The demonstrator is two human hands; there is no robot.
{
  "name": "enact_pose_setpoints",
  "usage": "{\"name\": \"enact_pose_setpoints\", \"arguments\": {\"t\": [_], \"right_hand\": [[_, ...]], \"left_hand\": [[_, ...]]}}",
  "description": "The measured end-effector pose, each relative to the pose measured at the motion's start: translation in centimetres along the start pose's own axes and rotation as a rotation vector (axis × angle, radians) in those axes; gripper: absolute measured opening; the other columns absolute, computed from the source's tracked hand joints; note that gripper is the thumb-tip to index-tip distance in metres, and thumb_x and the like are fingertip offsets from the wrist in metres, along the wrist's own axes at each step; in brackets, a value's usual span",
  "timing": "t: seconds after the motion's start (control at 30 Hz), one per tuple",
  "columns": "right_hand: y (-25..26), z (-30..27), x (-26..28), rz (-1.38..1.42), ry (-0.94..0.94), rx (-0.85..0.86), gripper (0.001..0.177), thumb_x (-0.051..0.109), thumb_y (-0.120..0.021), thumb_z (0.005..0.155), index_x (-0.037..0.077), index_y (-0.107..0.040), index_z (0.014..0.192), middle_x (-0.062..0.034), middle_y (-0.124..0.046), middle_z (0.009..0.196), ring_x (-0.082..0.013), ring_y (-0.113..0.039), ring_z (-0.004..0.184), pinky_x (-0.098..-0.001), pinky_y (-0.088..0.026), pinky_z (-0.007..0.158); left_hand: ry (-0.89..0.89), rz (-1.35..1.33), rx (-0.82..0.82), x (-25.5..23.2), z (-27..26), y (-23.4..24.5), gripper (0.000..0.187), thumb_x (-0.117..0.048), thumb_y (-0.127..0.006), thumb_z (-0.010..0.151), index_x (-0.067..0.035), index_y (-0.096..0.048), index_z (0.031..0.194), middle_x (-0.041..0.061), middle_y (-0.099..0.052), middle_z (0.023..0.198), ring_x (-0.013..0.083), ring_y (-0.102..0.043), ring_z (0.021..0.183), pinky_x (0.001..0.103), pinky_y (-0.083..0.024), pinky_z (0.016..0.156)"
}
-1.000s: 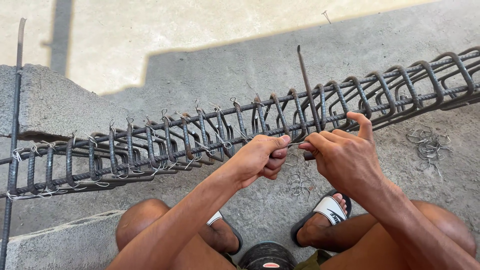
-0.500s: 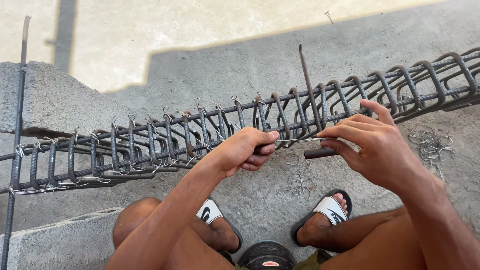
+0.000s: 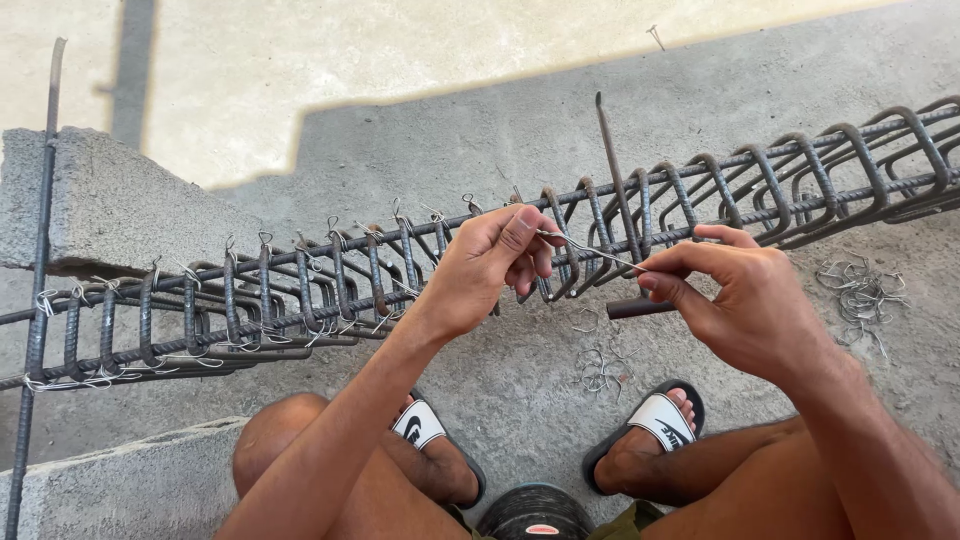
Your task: The person ties a rebar cage using a wire tying tool and thin metal wires. They wrap the wire around the intersections of the rebar and twist it with the tool to secure the structure.
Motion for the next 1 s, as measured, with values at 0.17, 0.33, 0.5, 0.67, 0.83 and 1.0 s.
{"name": "enact_pose_setpoints", "arguments": {"t": [0.17, 0.33, 0.5, 0.67, 0.83, 1.0], "right_hand": [[-0.2, 0.1, 0.4, 0.009, -0.091, 0.036, 0.010, 0.015, -0.079, 0.083, 0.012, -0.081, 0.093, -0.0003, -0.080, 0.070, -0.0131, -0.072, 0.077, -0.0352, -0.054, 0.087], [-0.6, 0.2, 0.7, -0.030, 0.011, 0.012, 0.010, 0.016, -0.080, 0.082, 0.010, -0.080, 0.091, -0.0010, -0.081, 0.076, -0.0137, -0.069, 0.052, -0.0408, -0.050, 0.109], [-1.0, 0.0, 0.9, -0.060, 0.048, -0.028, 0.011, 0.013, -0.080, 0.085, 0.012, -0.082, 0.095, 0.0012, -0.070, 0.088, -0.0124, -0.061, 0.070, -0.0311, -0.048, 0.072], [-1.1, 0.0, 2.2, 0.029, -0.024, -0.002, 0.019, 0.011, -0.081, 0.082, 0.011, -0.080, 0.100, -0.0008, -0.074, 0.086, -0.0125, -0.064, 0.066, -0.0280, -0.050, 0.054], [-2.7, -1.0, 1.3, 0.137, -0.134, 0.034, 0.052, 0.005, -0.081, 0.078, 0.011, -0.067, 0.127, -0.0028, -0.074, 0.074, -0.0113, -0.069, 0.061, -0.0252, -0.053, 0.047], [-5.6, -4.3, -2.7, 0.364, -0.360, 0.138, 0.019, 0.010, -0.077, 0.086, 0.016, -0.082, 0.104, -0.0063, -0.072, 0.072, -0.0187, -0.075, 0.058, -0.0357, -0.059, 0.070]], "left_hand": [[0.024, 0.018, -0.094, 0.6, 0.6, -0.3, 0.052, -0.045, -0.040, 0.104, -0.001, -0.068, 0.103, 0.009, -0.067, 0.078, 0.0102, -0.058, 0.060, 0.022, -0.048, 0.052], [0.031, -0.033, -0.095, 0.9, 1.0, 0.0, 0.051, -0.044, -0.042, 0.104, -0.001, -0.071, 0.102, 0.009, -0.071, 0.076, 0.0098, -0.058, 0.053, 0.021, -0.044, 0.049], [0.073, -0.012, -0.170, 0.3, 1.3, 0.2, 0.049, -0.041, -0.049, 0.102, 0.000, -0.073, 0.089, 0.009, -0.066, 0.062, 0.0107, -0.059, 0.049, 0.021, -0.046, 0.046], [0.058, -0.059, -0.157, 0.6, 1.8, 0.9, 0.045, -0.034, -0.053, 0.103, 0.001, -0.074, 0.085, 0.008, -0.066, 0.060, 0.0105, -0.059, 0.047, 0.021, -0.043, 0.043], [0.184, -0.033, -0.064, -1.2, 1.6, 1.0, 0.049, -0.036, -0.050, 0.104, 0.000, -0.073, 0.081, 0.008, -0.065, 0.055, 0.0095, -0.052, 0.041, 0.021, -0.040, 0.041], [0.261, 0.903, -0.177, -1.7, 1.1, 3.3, 0.039, -0.047, -0.047, 0.104, -0.015, -0.065, 0.115, 0.008, -0.071, 0.070, 0.0383, -0.071, 0.076, 0.051, -0.053, 0.079]]}}
Point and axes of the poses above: each hand's wrist, its own z-axis towards the middle knuckle, its own y-axis out of the back of the hand, x = y × z, the point moved 2 cm from there along z, towards the middle knuckle
